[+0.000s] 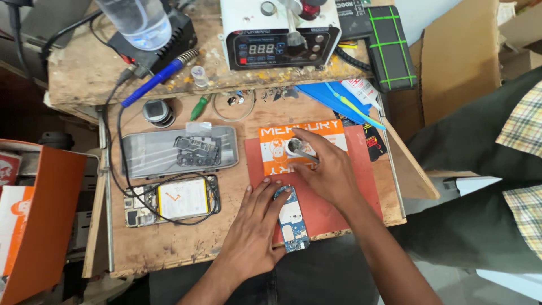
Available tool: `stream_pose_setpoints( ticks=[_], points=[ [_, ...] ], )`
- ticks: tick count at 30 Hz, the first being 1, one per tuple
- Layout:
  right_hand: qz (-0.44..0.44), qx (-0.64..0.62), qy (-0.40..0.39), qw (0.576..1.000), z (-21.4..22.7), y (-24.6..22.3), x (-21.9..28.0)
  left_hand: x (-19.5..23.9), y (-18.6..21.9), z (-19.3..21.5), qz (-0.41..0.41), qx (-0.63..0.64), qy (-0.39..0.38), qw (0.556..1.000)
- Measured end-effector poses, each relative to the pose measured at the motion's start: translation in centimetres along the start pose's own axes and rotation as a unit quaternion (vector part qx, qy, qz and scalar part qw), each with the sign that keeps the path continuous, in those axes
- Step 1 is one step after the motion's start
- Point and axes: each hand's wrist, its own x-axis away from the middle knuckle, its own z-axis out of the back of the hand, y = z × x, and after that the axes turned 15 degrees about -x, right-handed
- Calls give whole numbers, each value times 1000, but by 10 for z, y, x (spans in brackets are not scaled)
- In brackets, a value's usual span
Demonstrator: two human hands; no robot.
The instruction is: The person uses a soldering iron and tweezers to apply solder to a small circuit board component. They hold the component steady with tweezers while applying heat and solder, then place the component on the board.
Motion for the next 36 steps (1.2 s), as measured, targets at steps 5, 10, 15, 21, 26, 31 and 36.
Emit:
stream_pose_setpoints(
  ticks=[5, 10, 15, 21, 26, 31, 36],
  points=[
    [-27, 27, 45, 998, 0, 9, 4, 3, 1, -2, -4, -19, 25, 1000],
    [-29, 41, 95, 994, 11, 24, 12, 6, -1, -6, -16, -37, 29, 999],
    [22, 83, 133, 987, 17, 36, 11, 10, -2, -12, -30, -51, 59, 996],
    [7, 33, 158, 987, 22, 34, 31, 13, -3, -16, -45, -69, 77, 994],
    [32, 71, 190, 979, 34, 41, 76, 18, -4, -21, -47, -84, 82, 992],
    [68, 77, 168, 980, 39, 55, 116, 20, -4, -24, -66, -95, 106, 988],
    [51, 55, 134, 988, 39, 46, 133, 21, -5, -26, -75, -119, 106, 984]
  ],
)
